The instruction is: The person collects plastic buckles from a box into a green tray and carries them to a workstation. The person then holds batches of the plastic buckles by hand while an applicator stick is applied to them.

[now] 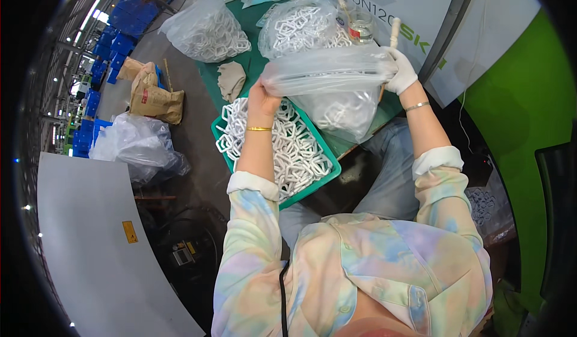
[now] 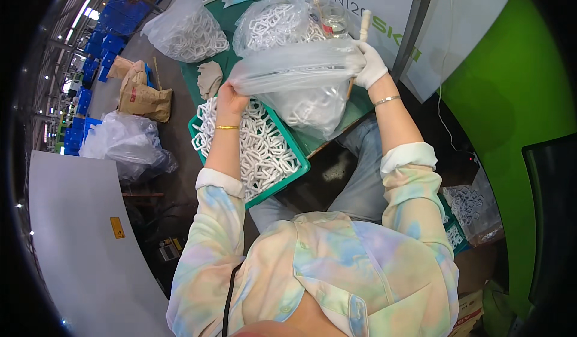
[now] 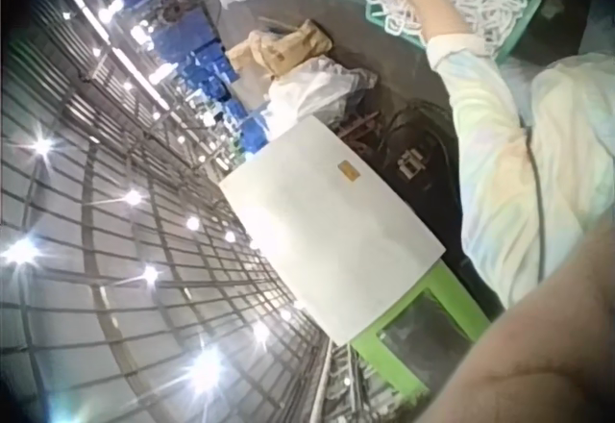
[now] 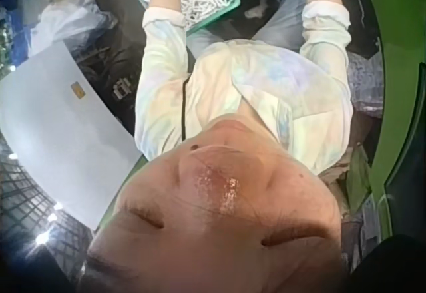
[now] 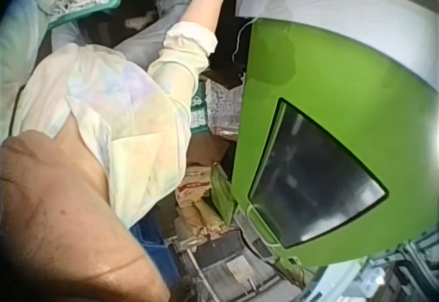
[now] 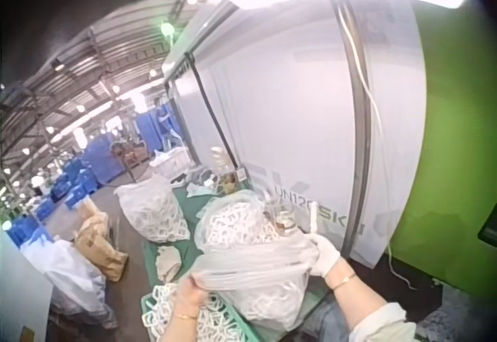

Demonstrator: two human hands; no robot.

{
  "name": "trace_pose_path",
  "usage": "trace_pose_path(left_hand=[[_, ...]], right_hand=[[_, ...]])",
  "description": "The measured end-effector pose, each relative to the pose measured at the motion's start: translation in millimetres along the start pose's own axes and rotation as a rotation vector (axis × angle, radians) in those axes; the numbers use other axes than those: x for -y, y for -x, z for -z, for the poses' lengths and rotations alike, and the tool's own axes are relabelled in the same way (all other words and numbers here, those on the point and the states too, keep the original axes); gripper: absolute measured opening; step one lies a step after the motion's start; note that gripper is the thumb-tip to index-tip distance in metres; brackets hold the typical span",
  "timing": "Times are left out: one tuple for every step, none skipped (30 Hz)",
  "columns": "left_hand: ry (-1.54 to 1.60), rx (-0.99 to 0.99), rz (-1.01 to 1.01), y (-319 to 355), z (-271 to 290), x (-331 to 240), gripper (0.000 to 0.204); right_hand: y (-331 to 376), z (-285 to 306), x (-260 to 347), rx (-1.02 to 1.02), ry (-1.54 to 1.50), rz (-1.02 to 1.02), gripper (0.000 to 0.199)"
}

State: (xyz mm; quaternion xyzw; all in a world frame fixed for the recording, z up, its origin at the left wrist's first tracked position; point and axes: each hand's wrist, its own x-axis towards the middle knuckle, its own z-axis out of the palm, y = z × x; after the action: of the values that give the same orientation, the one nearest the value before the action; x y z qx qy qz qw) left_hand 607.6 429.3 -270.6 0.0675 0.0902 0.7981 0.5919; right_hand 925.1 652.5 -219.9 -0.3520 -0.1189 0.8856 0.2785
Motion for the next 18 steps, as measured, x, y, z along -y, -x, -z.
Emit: trace_pose_path(left_hand=[[-0.018, 0.042, 0.171, -7, 3, 11, 0.035], [-0.039, 0.082, 0.329, -11, 6, 17, 0.035], [-0.054, 0.036, 0.462, -11, -3, 18, 0.035], [-0.046, 0.025, 0.464, -8, -11, 21, 0.035], [-0.349, -0.187, 0.319, -4, -42, 40, 0.036], [-0.664, -0.399, 0.149, 5, -61, 47, 0.037], [-0.837, -0.400, 0.168, 12, -57, 23, 0.035], [-0.834, -0.406, 0.174, 14, -58, 27, 0.035], [-1.408, -0.433, -0.261, 16, -69, 36, 0.033], [-1.952, -0.417, -0.742, 18, -80, 45, 0.031], [-2.004, -0.334, -0.842, 29, -115, 68, 0.024], [-2.009, -0.345, -0.835, 32, -129, 80, 0.024], [-2.225, -0.038, -0.819, 31, -138, 93, 0.020], [-2.409, 0.300, -0.785, 30, -138, 106, 0.016], [-2.408, 0.300, -0.771, 26, -133, 124, 0.016], [-2.519, 0.407, -0.893, 22, -127, 142, 0.014], [-2.625, 0.518, -1.016, 22, -120, 149, 0.015], [-2.617, 0.532, -1.009, 23, -117, 155, 0.015]], right_hand=[[-25, 33, 13, 0.270, 0.024, -0.058, 0.020], [-40, 53, 18, 0.547, 0.050, -0.126, 0.024], [-35, 51, 10, 0.361, 0.246, -0.020, 0.031], [-29, 52, 11, 0.351, 0.244, -0.030, 0.031], [-23, 59, 16, 0.177, 0.527, 0.084, 0.032], [-15, 59, 17, 0.019, 0.810, 0.187, 0.033], [-10, 52, 13, -0.074, 1.013, 0.291, 0.042], [-3, 54, 15, -0.079, 1.013, 0.283, 0.042], [4, 55, 16, -0.155, 1.260, 0.539, 0.043], [13, 56, 18, -0.230, 1.499, 0.801, 0.045], [32, 37, 6, -0.280, 1.453, 0.968, 0.043], [39, 23, -2, -0.272, 1.455, 0.956, 0.043], [44, 15, -7, -0.181, 1.402, 1.021, 0.042], [46, 9, -13, -0.091, 1.344, 1.084, 0.041], [38, 2, -18, 0.051, 1.365, 0.928, 0.040], [30, -6, -24, 0.193, 1.375, 0.770, 0.040], [34, -19, -32, 0.309, 1.387, 0.558, 0.043], [24, -15, -32, 0.295, 1.384, 0.556, 0.043]])
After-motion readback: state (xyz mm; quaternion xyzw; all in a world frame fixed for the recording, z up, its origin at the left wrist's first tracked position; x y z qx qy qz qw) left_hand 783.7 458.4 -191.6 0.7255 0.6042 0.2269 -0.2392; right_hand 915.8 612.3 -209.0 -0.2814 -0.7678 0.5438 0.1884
